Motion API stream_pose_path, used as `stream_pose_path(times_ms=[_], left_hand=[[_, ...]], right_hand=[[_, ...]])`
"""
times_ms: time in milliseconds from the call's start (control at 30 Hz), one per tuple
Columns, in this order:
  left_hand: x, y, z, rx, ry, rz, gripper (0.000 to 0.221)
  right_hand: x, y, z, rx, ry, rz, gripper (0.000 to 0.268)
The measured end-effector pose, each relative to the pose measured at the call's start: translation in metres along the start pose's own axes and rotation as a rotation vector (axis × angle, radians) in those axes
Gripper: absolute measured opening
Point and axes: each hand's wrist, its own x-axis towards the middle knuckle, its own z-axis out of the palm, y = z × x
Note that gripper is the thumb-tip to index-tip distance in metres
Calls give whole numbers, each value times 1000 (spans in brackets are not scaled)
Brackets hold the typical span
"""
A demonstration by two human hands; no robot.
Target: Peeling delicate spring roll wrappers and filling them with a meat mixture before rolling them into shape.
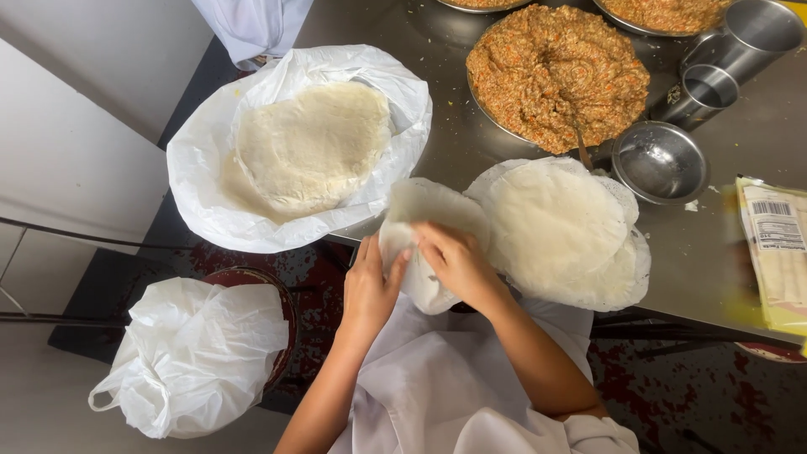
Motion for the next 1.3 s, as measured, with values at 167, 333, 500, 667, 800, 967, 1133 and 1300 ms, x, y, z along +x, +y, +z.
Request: stream_pose_path(times_ms=[167,333,500,667,800,967,1133,1300], left_hand=[[10,28,-26,-345,17,-82,29],[5,46,-32,-423,-56,-73,34],[-3,73,-39,-323,-140,51,31],[-5,23,-34,-271,-87,-94,32],[4,60,-37,-128,-158,-15,40],[12,17,-8,-367,-232,-84,22],[18,25,-23,-952,-130,-471,31],[18,55,-38,-1261,208,-605,37]], right_hand=[[-11,25,-21,357,45,237,23],[-25,35,-36,492,-36,388,27],[-27,28,-21,204,-140,412,33],[-21,30,-12,-8,64,318,20],[-14,-17,-8,23,-12,319,34],[-30,23,-3,416,175,496,25],[-39,40,-53,820,536,738,18],[-11,-43,-110,1327,954,750,31]])
